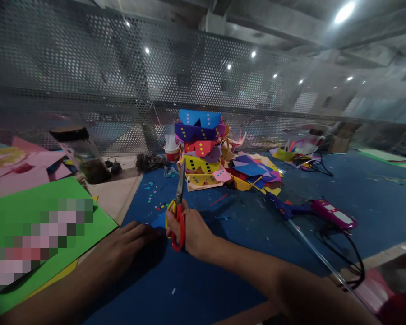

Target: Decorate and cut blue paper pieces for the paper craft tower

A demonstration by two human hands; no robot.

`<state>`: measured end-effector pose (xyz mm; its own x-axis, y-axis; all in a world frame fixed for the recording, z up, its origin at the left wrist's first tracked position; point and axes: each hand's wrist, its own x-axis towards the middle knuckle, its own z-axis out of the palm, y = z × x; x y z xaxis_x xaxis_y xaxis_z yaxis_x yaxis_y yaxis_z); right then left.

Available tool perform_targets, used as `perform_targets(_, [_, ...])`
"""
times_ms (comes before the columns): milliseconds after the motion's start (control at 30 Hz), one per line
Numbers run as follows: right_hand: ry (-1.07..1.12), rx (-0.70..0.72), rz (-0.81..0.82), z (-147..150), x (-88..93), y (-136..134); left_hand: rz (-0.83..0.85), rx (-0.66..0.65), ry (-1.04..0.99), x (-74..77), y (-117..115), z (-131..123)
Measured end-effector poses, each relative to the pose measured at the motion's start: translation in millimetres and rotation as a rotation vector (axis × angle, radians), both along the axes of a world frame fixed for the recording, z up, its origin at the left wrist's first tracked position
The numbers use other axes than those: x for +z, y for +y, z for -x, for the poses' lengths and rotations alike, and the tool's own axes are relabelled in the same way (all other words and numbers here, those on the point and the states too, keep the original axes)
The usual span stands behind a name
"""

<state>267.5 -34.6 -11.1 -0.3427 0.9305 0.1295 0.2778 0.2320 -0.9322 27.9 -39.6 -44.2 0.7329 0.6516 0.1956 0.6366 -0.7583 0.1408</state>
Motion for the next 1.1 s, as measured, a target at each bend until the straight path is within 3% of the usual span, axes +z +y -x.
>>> perform_targets(233, [0.070,-0.054,0.073,-20,-8.1,-4,-0.032,-0.030,-0.039,2.7,0,-1])
perform_targets(433, [0.026,-0.111,0.080,-37,-3.4,-7,-0.044,-0.017,0.017,3.7,1,-2])
perform_targets(800, [0.140,-0.008,0.084,-2,-17.2,10,-0.045,-0.004,-0.021,1.8,0,-1])
perform_targets(1100, [0.077,-0.138,0.081,-36,-11.7,1,-0.061,0.002,-0.025,-5.5,2,0])
